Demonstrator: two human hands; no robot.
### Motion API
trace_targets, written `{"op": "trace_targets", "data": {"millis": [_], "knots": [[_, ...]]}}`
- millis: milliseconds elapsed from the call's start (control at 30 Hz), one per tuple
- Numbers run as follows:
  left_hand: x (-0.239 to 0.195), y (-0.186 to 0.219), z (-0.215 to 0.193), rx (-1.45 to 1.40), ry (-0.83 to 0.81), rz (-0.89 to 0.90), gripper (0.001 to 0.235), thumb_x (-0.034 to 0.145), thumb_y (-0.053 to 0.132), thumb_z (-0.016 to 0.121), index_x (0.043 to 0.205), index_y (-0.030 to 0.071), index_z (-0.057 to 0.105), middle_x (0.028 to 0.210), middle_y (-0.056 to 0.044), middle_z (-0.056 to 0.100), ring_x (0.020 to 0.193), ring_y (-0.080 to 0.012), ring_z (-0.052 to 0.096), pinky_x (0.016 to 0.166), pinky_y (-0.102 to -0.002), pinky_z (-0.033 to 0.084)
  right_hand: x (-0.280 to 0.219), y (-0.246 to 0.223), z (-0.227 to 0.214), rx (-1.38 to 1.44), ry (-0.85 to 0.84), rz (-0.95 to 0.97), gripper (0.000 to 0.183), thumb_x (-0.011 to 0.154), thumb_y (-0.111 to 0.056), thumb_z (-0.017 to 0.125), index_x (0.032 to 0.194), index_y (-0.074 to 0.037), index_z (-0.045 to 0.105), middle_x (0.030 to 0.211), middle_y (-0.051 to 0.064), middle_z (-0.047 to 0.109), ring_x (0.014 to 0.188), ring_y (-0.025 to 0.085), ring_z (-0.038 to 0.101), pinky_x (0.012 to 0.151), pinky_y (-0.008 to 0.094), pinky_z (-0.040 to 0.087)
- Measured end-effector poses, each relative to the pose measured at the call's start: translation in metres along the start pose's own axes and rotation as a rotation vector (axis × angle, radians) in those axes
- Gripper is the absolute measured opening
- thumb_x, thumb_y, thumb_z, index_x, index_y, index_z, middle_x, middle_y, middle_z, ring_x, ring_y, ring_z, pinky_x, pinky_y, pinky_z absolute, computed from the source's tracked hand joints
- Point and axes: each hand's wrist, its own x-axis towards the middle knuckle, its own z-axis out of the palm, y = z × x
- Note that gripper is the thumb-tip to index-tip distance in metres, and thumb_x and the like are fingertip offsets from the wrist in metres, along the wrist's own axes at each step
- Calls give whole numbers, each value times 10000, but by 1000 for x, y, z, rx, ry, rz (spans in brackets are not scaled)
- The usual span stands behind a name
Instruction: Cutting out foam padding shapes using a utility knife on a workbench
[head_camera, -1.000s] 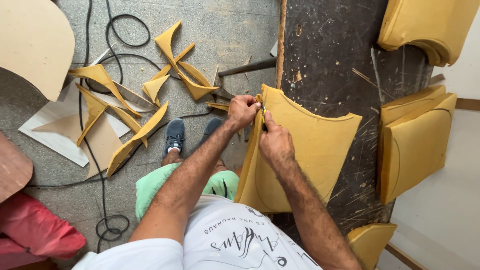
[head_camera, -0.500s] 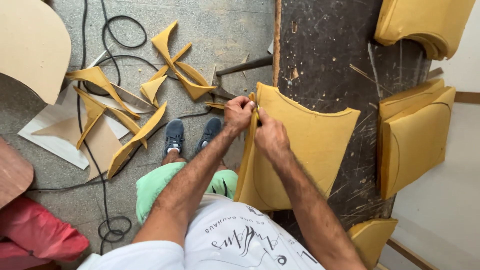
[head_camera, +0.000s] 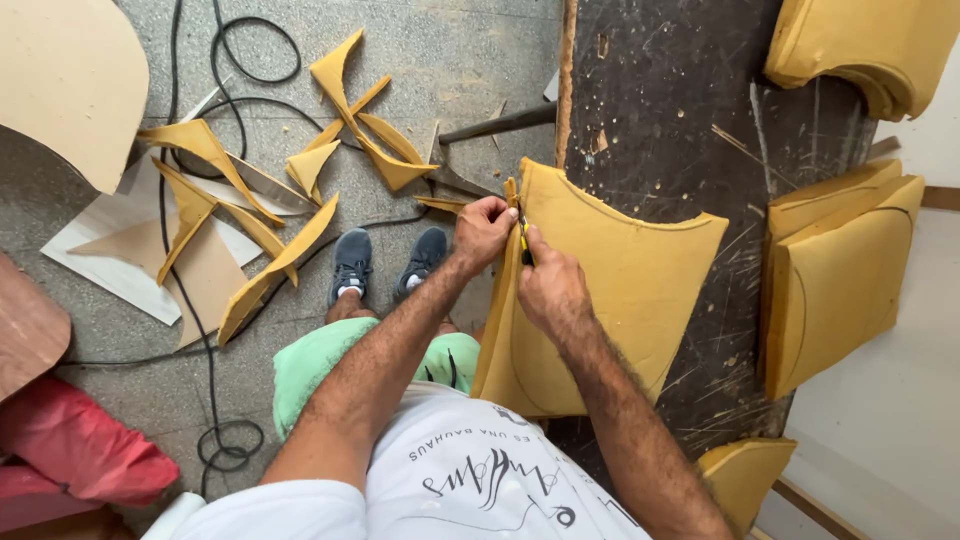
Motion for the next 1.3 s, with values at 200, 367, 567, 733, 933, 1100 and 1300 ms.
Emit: {"op": "trace_targets", "data": {"millis": [200, 367, 567, 733, 933, 1100, 1300], "knots": [[-13, 9, 1, -18, 82, 86, 77, 871, 137, 719, 820, 119, 773, 682, -87, 707, 655, -169, 674, 599, -305, 538, -30, -29, -15, -22, 5, -91, 603, 929, -90, 435, 1521, -188, 494, 1222, 288, 698, 1205, 421, 651, 1033, 546, 520], [-16, -3, 7, -9, 135, 74, 58, 864, 153, 734, 829, 116, 762, 695, -104, 710, 675, -202, 689, 613, -338, 546, -5, -5, -1, -35, -40, -32, 582, 931, -212, 459, 1492, -356, 517, 1225, 209, 715, 1214, 392, 645, 1042, 516, 521], [-5, -12, 3, -5, 161, 14, 77, 875, 184, 729, 828, 131, 760, 696, -98, 703, 678, -194, 678, 619, -340, 538, -26, 2, 6, -43, -37, -66, 588, 915, -180, 476, 1484, -319, 526, 1187, 226, 723, 1173, 406, 667, 1020, 529, 530], [-14, 1, 2, -4, 133, -5, 74, 879, 195, 729, 842, 143, 767, 704, -81, 715, 693, -182, 687, 632, -325, 547, -13, 6, 17, 19, 56, -109, 553, 938, -238, 477, 1487, -257, 548, 1120, 250, 743, 1129, 416, 690, 949, 525, 557], [5, -36, 9, 20, 188, -30, 86, 879, 197, 743, 835, 128, 773, 709, -94, 720, 696, -192, 695, 623, -331, 538, -52, 22, 17, -30, 2, -69, 574, 933, -176, 503, 1495, -290, 529, 1121, 236, 744, 1103, 415, 701, 965, 527, 563], [-28, 16, -5, -448, -6, -242, 225, 1021, 284, 625, 976, 84, 719, 699, 64, 570, 577, -25, 530, 493, -143, 464, -122, -8, -51, 272, 122, -114, 647, 844, -132, 551, 1481, -243, 550, 1404, 127, 622, 1213, 391, 632, 1018, 498, 540], [-38, 37, -11, -168, -151, -43, 417, 763, 405, 949, 971, 80, 790, 739, -47, 685, 661, -97, 603, 543, -267, 508, -81, 34, -5, 408, 283, -261, 620, 909, 38, 553, 1513, -99, 507, 1340, 323, 603, 1160, 500, 627, 890, 543, 612]]}}
